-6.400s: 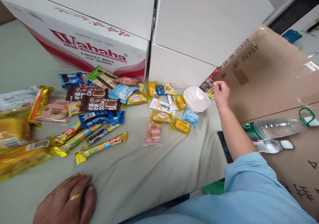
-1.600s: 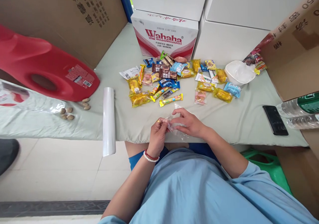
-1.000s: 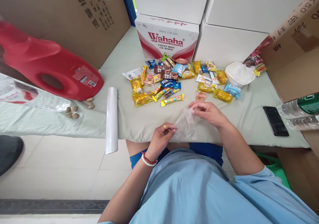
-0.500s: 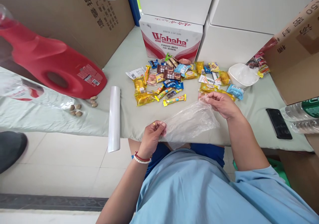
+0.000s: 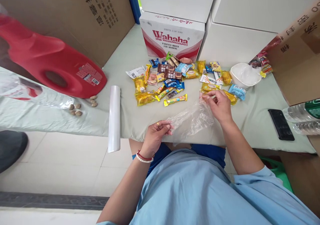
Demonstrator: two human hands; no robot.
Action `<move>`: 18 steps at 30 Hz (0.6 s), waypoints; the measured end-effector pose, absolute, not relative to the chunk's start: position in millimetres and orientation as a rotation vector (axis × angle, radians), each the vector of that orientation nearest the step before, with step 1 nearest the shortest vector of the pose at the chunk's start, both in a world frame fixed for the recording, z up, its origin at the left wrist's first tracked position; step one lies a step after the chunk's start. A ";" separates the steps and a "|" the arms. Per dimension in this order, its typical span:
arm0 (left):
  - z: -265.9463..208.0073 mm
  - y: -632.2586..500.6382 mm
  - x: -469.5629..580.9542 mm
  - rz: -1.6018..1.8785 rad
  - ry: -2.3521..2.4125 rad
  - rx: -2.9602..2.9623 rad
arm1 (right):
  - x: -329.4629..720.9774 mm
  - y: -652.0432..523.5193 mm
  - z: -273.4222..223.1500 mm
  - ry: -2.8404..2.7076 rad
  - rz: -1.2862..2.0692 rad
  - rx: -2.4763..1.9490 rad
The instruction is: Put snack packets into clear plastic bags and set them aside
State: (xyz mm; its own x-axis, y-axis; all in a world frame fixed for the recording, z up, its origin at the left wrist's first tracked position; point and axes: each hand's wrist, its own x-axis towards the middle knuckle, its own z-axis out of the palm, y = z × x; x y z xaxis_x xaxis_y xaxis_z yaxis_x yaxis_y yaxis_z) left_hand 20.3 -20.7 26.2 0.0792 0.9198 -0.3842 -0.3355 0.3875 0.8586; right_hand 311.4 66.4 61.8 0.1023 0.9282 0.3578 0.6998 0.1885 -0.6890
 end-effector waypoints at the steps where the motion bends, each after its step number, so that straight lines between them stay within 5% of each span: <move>1: 25.5 -19.9 21.3 1.056 1.122 0.660 | 302.0 57.3 68.0 -1.700 0.363 -1.484; 9: 21.7 -13.2 35.2 1.189 1.198 0.683 | 242.6 -7.3 69.1 -2.013 0.843 -1.137; 18: 30.9 -16.6 40.0 1.198 1.045 0.569 | 220.2 -12.4 30.2 -1.845 1.058 -1.290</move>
State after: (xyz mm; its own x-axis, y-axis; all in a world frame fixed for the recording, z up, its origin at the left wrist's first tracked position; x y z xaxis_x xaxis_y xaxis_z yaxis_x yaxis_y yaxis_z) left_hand 40.0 -16.6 30.9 0.0099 0.9376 -0.3475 -0.4716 0.3109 0.8252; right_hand 220.2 -12.4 30.2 -0.3116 0.9486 0.0559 0.4310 0.1935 -0.8814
